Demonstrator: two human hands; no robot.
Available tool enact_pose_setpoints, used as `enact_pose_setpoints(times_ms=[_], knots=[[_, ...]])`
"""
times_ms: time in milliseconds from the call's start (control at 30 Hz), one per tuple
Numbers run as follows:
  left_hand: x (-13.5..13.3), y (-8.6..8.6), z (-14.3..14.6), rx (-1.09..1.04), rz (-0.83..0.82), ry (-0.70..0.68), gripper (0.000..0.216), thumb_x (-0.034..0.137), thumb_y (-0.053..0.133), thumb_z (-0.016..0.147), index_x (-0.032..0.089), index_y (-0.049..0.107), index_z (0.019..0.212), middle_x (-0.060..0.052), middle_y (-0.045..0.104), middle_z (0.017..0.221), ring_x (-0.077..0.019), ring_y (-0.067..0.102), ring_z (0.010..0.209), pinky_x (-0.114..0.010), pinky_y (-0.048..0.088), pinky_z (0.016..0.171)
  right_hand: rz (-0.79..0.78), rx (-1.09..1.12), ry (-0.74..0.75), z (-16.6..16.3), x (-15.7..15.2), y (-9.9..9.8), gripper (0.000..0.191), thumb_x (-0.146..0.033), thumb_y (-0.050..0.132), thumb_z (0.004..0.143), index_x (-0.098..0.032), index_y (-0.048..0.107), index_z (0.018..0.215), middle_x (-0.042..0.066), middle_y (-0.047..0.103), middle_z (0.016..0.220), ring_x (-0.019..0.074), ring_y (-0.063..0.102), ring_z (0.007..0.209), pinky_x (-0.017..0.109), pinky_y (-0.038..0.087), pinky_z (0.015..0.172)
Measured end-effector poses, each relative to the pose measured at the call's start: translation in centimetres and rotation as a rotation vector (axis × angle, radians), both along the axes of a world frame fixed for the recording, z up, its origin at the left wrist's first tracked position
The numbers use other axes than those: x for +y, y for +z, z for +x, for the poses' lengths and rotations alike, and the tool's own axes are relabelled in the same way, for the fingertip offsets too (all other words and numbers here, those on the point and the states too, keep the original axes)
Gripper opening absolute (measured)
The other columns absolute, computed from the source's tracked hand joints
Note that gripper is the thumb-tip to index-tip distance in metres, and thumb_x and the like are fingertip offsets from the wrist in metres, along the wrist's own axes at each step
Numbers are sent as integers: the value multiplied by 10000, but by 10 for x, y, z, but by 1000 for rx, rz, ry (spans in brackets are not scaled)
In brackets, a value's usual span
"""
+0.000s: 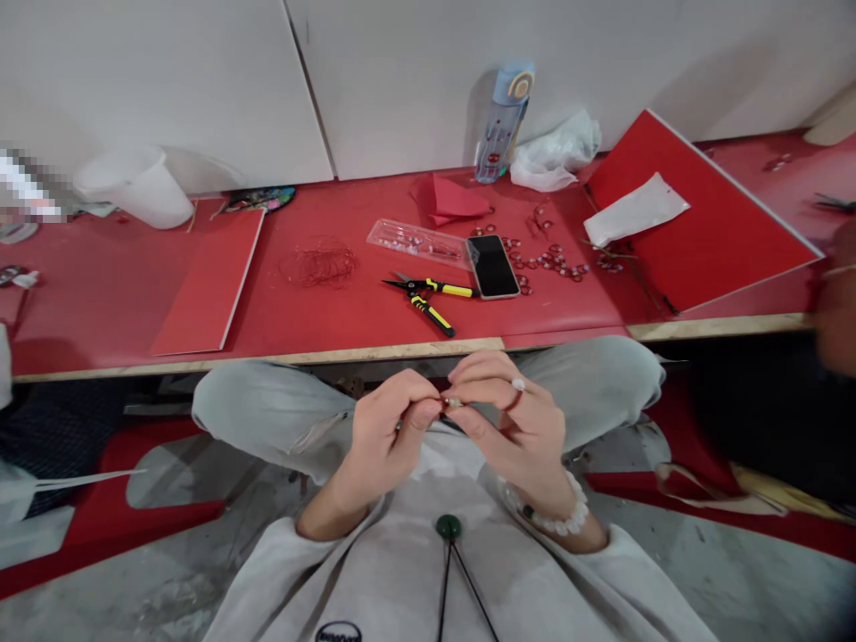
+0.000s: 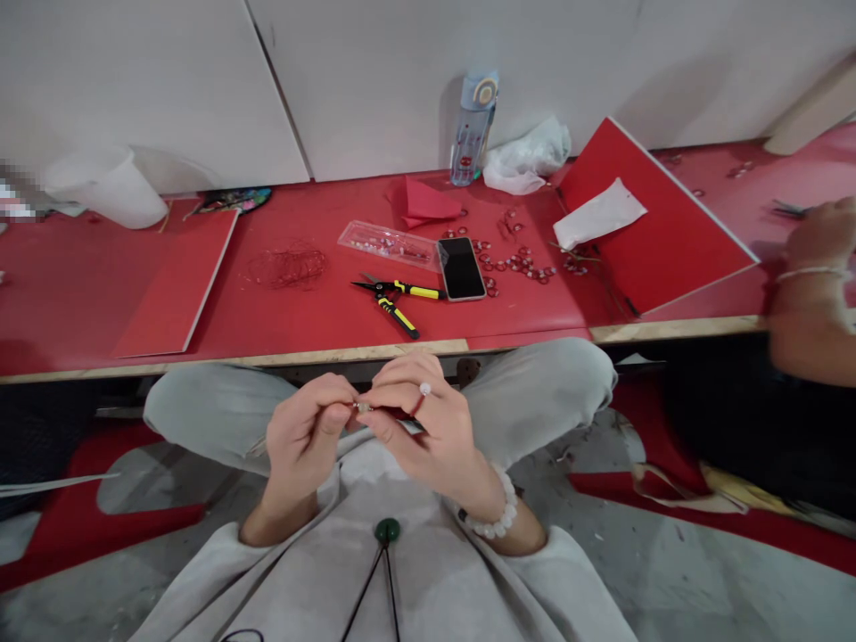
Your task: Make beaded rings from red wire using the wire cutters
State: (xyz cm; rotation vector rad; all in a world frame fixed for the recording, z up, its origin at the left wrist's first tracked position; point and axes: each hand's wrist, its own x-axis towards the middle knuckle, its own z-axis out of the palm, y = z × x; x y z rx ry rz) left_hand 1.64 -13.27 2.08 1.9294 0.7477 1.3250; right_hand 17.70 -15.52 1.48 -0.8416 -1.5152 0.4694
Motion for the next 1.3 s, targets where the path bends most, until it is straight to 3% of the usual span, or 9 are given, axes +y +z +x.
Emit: enact_pose_setpoints(times_ms=[267,467,567,667,800,967,1133,1233,1300], knots=[[-5,5,5,50,41,-6,241,268,497,1063,198,600,856,0,587,702,-118,503,606,-231,408,559,-39,201,-60,-17,-3,-6,90,-223,646,957,-241,668,872,19,699,736,197,686,720,356,587,672],[-3,-5,10,-127,-172,-58,268,329,576,1034,189,633,813,17,567,680,-98,505,581,-224,429,549,-28,111,-124,-13,-1,-10,176,-134,655,916,-258,703,1031,33,715,893,205,695,855,360,588,754],[-3,-9,10,-252,-302,-54,254,354,627,1009,183,691,832,-2,636,726,-85,535,557,-209,457,518,66,11,-290,-6,-3,-12,274,-176,678,893,-275,670,1148,69,678,1064,260,664,1028,450,576,880],[-4,-10,11,-353,-402,-41,236,374,655,993,183,722,872,-5,665,743,-77,565,535,-202,493,507,155,-35,-386,-3,-7,-12,203,-155,657,898,-273,664,1063,46,640,937,254,627,921,446,548,840],[-4,-8,12,-379,-444,-92,247,403,705,955,179,750,862,-21,695,760,-90,612,563,-201,526,515,74,-68,-249,-8,-11,-9,171,-111,634,914,-241,660,1021,33,674,864,203,628,803,370,530,742],[-2,-5,10,-375,-520,-144,245,394,765,906,178,744,793,-14,682,765,-81,602,559,-193,525,524,-105,140,-122,-15,-7,-6,126,-117,640,929,-238,634,895,4,660,802,154,623,709,289,504,621],[5,-1,3,-322,-593,-192,315,442,818,848,167,701,749,-1,638,700,-79,568,553,-187,484,515,-251,190,9,-12,-5,-3,185,-88,653,890,-225,594,781,-41,609,693,96,521,565,223,405,508],[6,0,0,-240,-621,-183,359,462,801,859,166,659,713,20,588,624,-73,521,493,-184,437,456,-389,234,99,-9,-5,-1,182,-129,650,902,-218,596,753,-44,568,665,86,444,522,217,358,474],[6,-1,0,-235,-600,-156,372,475,780,875,169,647,709,22,590,621,-70,504,466,-186,422,430,-470,344,234,-8,-5,-2,154,-196,666,927,-216,611,785,-32,582,694,88,452,534,217,367,482]])
